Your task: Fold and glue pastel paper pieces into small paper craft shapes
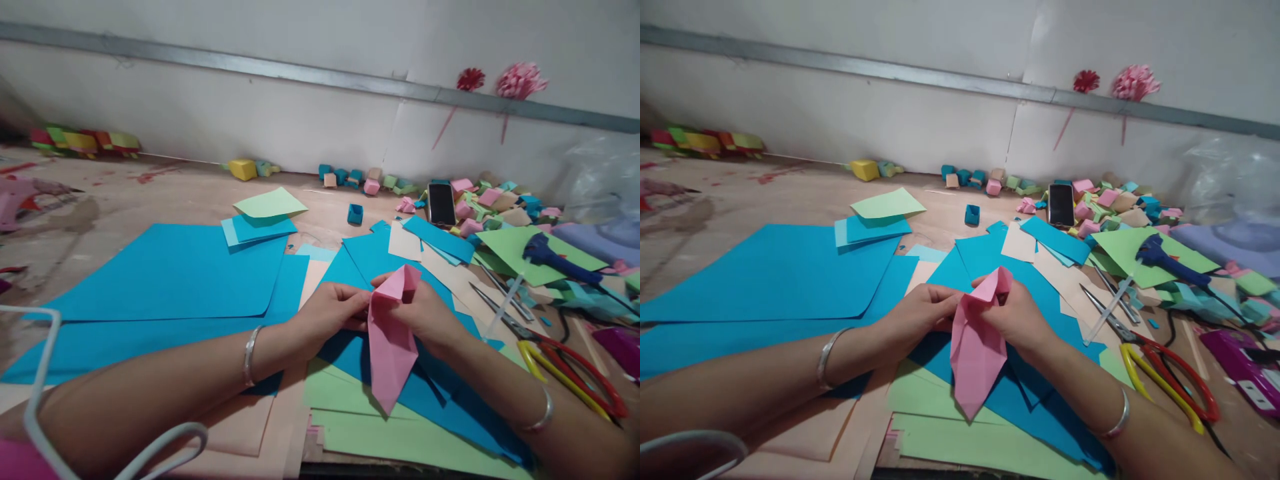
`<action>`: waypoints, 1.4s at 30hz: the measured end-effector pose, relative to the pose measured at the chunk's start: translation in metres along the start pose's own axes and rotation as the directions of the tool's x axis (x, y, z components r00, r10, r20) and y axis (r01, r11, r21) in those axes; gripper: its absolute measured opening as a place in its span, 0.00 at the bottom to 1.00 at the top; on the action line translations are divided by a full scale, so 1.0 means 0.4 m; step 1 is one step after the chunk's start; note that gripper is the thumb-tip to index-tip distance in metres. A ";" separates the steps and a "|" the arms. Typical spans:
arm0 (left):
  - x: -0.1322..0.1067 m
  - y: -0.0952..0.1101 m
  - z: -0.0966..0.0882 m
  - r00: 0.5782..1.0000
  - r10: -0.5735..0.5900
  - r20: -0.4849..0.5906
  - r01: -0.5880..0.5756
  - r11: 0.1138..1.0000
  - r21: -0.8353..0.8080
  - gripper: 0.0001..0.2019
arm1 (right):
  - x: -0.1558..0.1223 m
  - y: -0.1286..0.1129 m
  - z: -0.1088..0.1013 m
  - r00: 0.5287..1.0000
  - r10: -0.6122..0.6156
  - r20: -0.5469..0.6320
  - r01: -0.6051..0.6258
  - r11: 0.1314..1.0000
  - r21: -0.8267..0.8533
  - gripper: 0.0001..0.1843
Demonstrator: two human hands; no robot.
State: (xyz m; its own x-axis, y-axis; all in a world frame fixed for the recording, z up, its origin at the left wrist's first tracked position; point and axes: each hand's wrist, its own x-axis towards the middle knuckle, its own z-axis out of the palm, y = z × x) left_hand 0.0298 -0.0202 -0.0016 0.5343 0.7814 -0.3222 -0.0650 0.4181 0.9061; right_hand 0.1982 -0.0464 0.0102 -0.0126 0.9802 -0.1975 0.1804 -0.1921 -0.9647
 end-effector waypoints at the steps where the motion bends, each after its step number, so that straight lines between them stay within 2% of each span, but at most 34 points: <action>1: -0.001 0.000 0.000 1.000 -0.003 0.010 0.003 1.000 0.002 0.19 | 0.000 -0.001 0.001 1.000 0.007 -0.012 -0.007 1.000 -0.020 0.22; 5: 0.001 -0.004 0.001 0.999 -0.019 0.038 0.019 1.000 0.008 0.20 | 0.001 0.002 0.008 0.999 -0.009 -0.047 0.006 0.997 -0.076 0.24; 11: 0.004 -0.010 0.002 1.000 0.002 -0.011 -0.002 1.000 0.007 0.15 | 0.003 0.007 0.010 0.991 -0.080 -0.105 0.063 0.985 -0.158 0.25; 17: 0.000 0.002 0.007 0.992 0.103 -0.073 -0.104 0.995 0.003 0.12 | 0.006 0.005 0.003 0.984 -0.146 -0.100 0.119 0.964 -0.240 0.08; 22: -0.003 0.009 0.010 0.991 0.131 -0.042 -0.130 0.991 0.027 0.10 | 0.003 0.009 0.002 0.976 -0.205 -0.073 0.165 0.917 -0.362 0.04; 25: 0.000 0.003 0.006 0.987 0.152 -0.046 -0.150 0.987 0.051 0.09 | -0.001 0.011 0.002 0.972 -0.236 -0.001 0.218 0.901 -0.375 0.03; 30: 0.008 -0.003 -0.001 0.979 0.194 -0.064 -0.188 0.978 0.094 0.10 | -0.011 0.009 0.001 0.967 -0.231 0.105 0.253 0.907 -0.338 0.07; 34: 0.015 -0.001 -0.004 0.968 0.237 -0.087 -0.224 0.965 0.136 0.09 | -0.018 0.000 -0.001 0.974 -0.201 0.107 0.224 0.923 -0.313 0.21; 36: 0.015 -0.001 -0.006 0.964 0.251 -0.087 -0.236 0.960 0.150 0.09 | -0.017 -0.003 -0.002 0.975 -0.202 0.092 0.221 0.926 -0.306 0.18; 39: 0.012 -0.002 -0.007 0.963 0.261 -0.064 -0.247 0.954 0.173 0.07 | -0.013 -0.007 -0.008 0.955 -0.293 0.049 0.289 0.880 -0.376 0.07; 42: 0.006 -0.004 -0.010 0.952 0.306 -0.006 -0.294 0.920 0.260 0.09 | -0.013 -0.009 -0.016 0.915 -0.401 0.029 0.360 0.784 -0.506 0.08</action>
State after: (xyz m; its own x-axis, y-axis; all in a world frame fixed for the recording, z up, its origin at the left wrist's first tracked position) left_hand 0.0278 -0.0170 -0.0048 0.4835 0.8748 -0.0311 0.0021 0.0344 0.9994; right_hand 0.2039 -0.0503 0.0159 -0.1129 0.9730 0.2011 0.6343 0.2264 -0.7392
